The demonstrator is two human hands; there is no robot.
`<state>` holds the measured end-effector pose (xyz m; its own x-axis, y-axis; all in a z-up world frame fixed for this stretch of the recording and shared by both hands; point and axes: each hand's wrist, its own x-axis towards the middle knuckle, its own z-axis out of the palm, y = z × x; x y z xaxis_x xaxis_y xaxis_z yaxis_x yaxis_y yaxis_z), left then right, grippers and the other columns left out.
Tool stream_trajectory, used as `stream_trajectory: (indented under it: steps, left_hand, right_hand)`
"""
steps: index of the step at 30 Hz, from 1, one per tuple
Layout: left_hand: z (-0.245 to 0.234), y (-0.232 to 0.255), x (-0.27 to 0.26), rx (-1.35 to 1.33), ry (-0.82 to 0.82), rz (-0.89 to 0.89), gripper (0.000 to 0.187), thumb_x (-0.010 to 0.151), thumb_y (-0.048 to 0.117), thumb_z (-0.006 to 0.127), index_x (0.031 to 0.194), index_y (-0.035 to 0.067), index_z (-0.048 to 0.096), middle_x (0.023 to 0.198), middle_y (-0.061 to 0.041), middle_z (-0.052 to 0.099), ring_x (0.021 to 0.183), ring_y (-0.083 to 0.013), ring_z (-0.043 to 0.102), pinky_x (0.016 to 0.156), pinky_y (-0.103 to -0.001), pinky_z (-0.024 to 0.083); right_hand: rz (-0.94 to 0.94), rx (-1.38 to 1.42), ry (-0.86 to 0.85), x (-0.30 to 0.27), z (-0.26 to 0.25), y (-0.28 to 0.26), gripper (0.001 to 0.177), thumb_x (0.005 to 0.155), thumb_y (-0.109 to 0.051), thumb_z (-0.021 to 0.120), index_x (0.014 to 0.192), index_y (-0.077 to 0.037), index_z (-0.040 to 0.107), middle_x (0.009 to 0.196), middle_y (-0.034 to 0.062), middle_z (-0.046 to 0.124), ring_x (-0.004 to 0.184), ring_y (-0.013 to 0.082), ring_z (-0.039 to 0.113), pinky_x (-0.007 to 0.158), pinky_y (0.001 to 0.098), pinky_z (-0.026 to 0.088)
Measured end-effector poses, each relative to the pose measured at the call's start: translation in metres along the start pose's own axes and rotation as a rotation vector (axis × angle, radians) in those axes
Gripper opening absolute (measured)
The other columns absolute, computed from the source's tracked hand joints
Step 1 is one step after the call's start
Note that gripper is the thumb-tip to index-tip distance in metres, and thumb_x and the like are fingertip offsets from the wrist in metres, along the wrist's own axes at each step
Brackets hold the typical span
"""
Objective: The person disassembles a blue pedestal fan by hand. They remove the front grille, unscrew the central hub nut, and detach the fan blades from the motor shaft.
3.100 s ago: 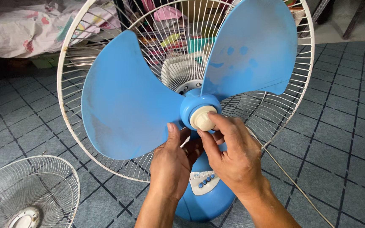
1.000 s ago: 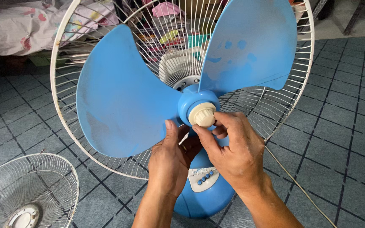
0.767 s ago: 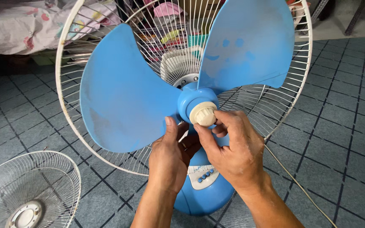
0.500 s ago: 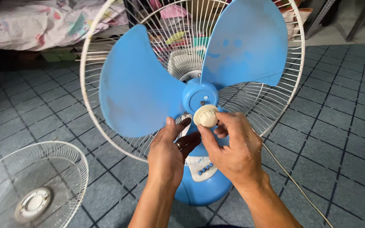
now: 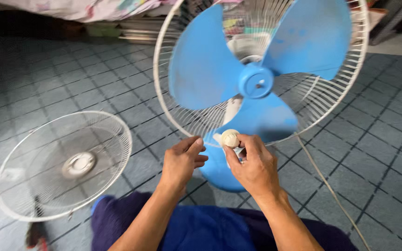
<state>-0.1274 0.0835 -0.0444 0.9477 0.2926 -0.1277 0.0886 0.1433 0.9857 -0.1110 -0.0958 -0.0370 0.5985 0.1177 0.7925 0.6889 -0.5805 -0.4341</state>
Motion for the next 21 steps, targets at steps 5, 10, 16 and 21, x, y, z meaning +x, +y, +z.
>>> stream_trajectory:
  steps: [5, 10, 16, 21]
  left_hand:
    - [-0.053, -0.016, -0.014, 0.234, 0.076, 0.046, 0.042, 0.092, 0.028, 0.066, 0.124, 0.001, 0.072, 0.099, -0.014, 0.079, 0.082, -0.021, 0.077, 0.072, -0.032, 0.06]
    - [-0.087, -0.028, -0.013, 0.245, 0.183, 0.127, 0.043, 0.092, 0.028, 0.069, 0.124, 0.001, 0.07, 0.096, -0.013, 0.079, 0.079, -0.0176, 0.076, 0.069, -0.03, 0.059]
    - [-0.119, -0.028, -0.01, 0.37, 0.313, 0.261, 0.037, 0.091, 0.027, 0.07, 0.116, 0.0, 0.075, 0.085, -0.013, 0.079, 0.072, -0.0166, 0.074, 0.066, -0.029, 0.057]
    - [-0.151, -0.02, -0.006, 0.432, 0.402, 0.136, 0.036, 0.092, 0.029, 0.069, 0.117, 0.004, 0.077, 0.084, -0.016, 0.079, 0.071, -0.0198, 0.075, 0.065, -0.032, 0.055]
  right_hand:
    - [-0.006, 0.026, -0.086, -0.026, 0.028, -0.028, 0.031, 0.081, -0.017, 0.084, 0.102, -0.006, 0.064, 0.086, 0.0061, 0.068, 0.062, 0.0204, 0.067, 0.053, 0.0343, 0.055]
    - [0.021, 0.056, -0.171, -0.037, 0.052, -0.048, 0.029, 0.08, -0.016, 0.083, 0.099, -0.006, 0.063, 0.084, 0.0058, 0.068, 0.059, 0.0207, 0.066, 0.05, 0.0351, 0.054]
    - [-0.051, 0.05, -0.196, -0.045, 0.071, -0.061, 0.028, 0.083, -0.015, 0.081, 0.102, -0.006, 0.063, 0.082, 0.0079, 0.067, 0.062, 0.0238, 0.066, 0.052, 0.0372, 0.054]
    - [-0.052, 0.073, -0.278, -0.045, 0.1, -0.075, 0.029, 0.081, -0.016, 0.082, 0.098, -0.005, 0.062, 0.085, 0.0103, 0.069, 0.06, 0.0249, 0.067, 0.051, 0.0378, 0.054]
